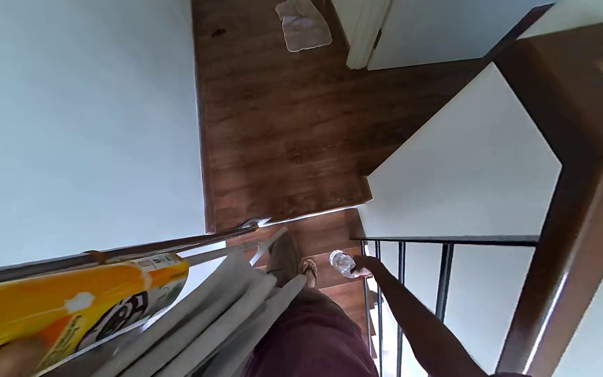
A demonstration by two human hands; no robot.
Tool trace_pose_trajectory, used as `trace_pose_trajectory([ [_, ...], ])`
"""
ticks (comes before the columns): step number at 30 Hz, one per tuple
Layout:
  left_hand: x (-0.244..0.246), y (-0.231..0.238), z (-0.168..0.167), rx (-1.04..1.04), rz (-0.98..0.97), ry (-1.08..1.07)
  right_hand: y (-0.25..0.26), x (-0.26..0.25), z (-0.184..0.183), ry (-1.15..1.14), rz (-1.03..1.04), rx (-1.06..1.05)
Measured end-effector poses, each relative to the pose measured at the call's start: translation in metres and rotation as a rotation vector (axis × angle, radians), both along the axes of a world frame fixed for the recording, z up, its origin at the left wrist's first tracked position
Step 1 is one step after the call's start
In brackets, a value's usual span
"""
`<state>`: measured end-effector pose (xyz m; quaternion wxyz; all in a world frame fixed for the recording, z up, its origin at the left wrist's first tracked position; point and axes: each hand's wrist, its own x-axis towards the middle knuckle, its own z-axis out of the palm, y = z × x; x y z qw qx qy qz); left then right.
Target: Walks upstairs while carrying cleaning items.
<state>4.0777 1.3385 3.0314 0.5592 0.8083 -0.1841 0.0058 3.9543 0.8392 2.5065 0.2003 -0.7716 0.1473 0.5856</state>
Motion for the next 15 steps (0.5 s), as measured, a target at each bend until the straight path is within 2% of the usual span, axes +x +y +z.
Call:
trace_pose_trajectory([
  [4,0.055,-0.001,-0.020,-0.110,-0.002,0.033,-0.008,0.035,-0.001,0.010,0.024,-0.091],
  [6,0.097,-0.005,-0.024,-0.151,-0.071,0.025,-0.014,0.051,0.018,0.043,-0.011,-0.088],
  [7,0.115,-0.014,-0.018,-0.150,-0.060,0.029,-0.018,0.057,0.034,0.069,-0.030,-0.075],
  [10,0.156,-0.073,0.035,-0.103,0.082,0.148,-0.034,0.078,0.082,0.151,-0.084,-0.057],
  [11,0.178,-0.079,0.042,-0.140,-0.021,0.086,-0.040,0.086,0.098,0.171,-0.094,-0.054],
  [13,0.238,-0.067,0.050,-0.130,-0.454,0.001,-0.046,0.096,0.131,0.196,-0.149,-0.046],
  [15,0.241,-0.121,0.075,-0.235,0.047,0.228,-0.046,0.099,0.161,0.192,-0.227,-0.048],
])
